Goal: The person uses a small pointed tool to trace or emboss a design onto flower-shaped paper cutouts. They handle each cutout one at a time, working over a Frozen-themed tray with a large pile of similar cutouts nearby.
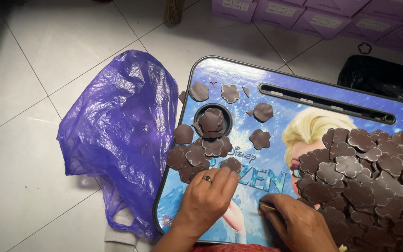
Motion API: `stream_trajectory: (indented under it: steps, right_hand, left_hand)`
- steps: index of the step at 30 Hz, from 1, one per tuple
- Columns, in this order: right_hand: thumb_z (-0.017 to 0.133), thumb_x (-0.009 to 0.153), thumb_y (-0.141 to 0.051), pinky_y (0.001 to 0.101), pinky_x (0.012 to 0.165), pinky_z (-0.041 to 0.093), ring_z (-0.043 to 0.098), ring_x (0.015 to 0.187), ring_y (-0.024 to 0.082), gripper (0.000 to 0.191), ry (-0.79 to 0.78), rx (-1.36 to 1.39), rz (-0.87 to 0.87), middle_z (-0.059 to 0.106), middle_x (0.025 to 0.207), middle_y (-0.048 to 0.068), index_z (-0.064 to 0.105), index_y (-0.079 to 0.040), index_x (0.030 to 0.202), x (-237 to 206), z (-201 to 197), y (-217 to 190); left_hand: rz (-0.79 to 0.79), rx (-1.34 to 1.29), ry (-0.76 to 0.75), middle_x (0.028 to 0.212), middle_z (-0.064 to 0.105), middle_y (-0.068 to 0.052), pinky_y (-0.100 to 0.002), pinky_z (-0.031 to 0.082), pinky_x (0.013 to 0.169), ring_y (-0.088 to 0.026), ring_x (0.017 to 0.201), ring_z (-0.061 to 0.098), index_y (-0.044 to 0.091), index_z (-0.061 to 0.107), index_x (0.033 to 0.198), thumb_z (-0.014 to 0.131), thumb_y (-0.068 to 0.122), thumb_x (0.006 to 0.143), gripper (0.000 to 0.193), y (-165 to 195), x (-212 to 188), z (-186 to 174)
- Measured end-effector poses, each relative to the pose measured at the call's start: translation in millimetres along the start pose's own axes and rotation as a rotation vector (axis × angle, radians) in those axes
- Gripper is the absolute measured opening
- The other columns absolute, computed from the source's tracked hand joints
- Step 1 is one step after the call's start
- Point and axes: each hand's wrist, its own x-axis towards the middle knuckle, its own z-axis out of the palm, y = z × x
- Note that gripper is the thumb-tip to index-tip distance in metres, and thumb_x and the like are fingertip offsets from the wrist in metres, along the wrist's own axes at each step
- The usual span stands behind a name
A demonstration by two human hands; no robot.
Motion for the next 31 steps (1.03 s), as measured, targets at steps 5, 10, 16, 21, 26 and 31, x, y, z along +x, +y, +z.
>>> stream_trajectory:
  steps: [5,10,16,21,26,31]
  right_hand:
    - [0.079,0.078,-0.023,0.0381,0.065,0.057,0.076,0.078,0.025,0.027,-0.005,0.010,-0.033,0.077,0.087,0.006,0.073,-0.015,0.103,3,3,4]
    - [0.078,0.079,-0.022,0.0356,0.065,0.058,0.076,0.077,0.023,0.023,0.014,0.054,-0.064,0.077,0.085,0.006,0.073,-0.015,0.101,1,4,6]
    - [0.079,0.080,-0.020,0.0360,0.066,0.057,0.076,0.078,0.025,0.021,0.044,0.085,-0.100,0.076,0.085,0.008,0.072,-0.011,0.097,0,6,10]
    - [0.079,0.080,-0.020,0.0362,0.066,0.056,0.076,0.078,0.025,0.022,0.004,0.113,-0.103,0.076,0.085,0.008,0.072,-0.011,0.098,1,7,14]
    - [0.079,0.081,-0.021,0.0368,0.067,0.056,0.076,0.078,0.025,0.025,-0.018,0.121,-0.093,0.076,0.085,0.008,0.072,-0.013,0.103,4,6,14]
    - [0.077,0.082,-0.020,0.0363,0.068,0.057,0.076,0.079,0.026,0.022,-0.009,0.128,-0.112,0.076,0.086,0.009,0.072,-0.012,0.101,3,5,14]
  left_hand:
    - [-0.268,-0.236,-0.055,0.086,0.068,-0.004,-0.040,0.050,0.066,-0.024,0.077,0.066,0.009,0.068,0.091,0.078,0.025,0.090,0.019,-14,13,-17]
    - [-0.347,-0.168,0.000,0.094,0.069,-0.013,-0.045,0.053,0.071,-0.035,0.084,0.069,0.004,0.069,0.095,0.076,0.019,0.090,0.018,-60,60,6]
    - [-0.421,0.099,-0.261,0.092,0.070,-0.016,-0.045,0.055,0.075,-0.034,0.084,0.070,0.004,0.069,0.090,0.085,0.036,0.078,0.038,-82,98,30]
    - [-0.411,0.106,-0.319,0.095,0.069,-0.013,-0.044,0.054,0.079,-0.034,0.090,0.069,0.007,0.070,0.092,0.088,0.033,0.072,0.038,-83,94,22]
    - [-0.402,0.015,-0.296,0.102,0.066,-0.014,-0.044,0.052,0.079,-0.035,0.093,0.066,0.005,0.067,0.105,0.088,0.022,0.070,0.045,-74,81,8]
    - [-0.429,0.057,-0.395,0.105,0.066,-0.012,-0.044,0.052,0.085,-0.034,0.101,0.066,0.009,0.067,0.106,0.088,0.024,0.070,0.044,-78,88,10]
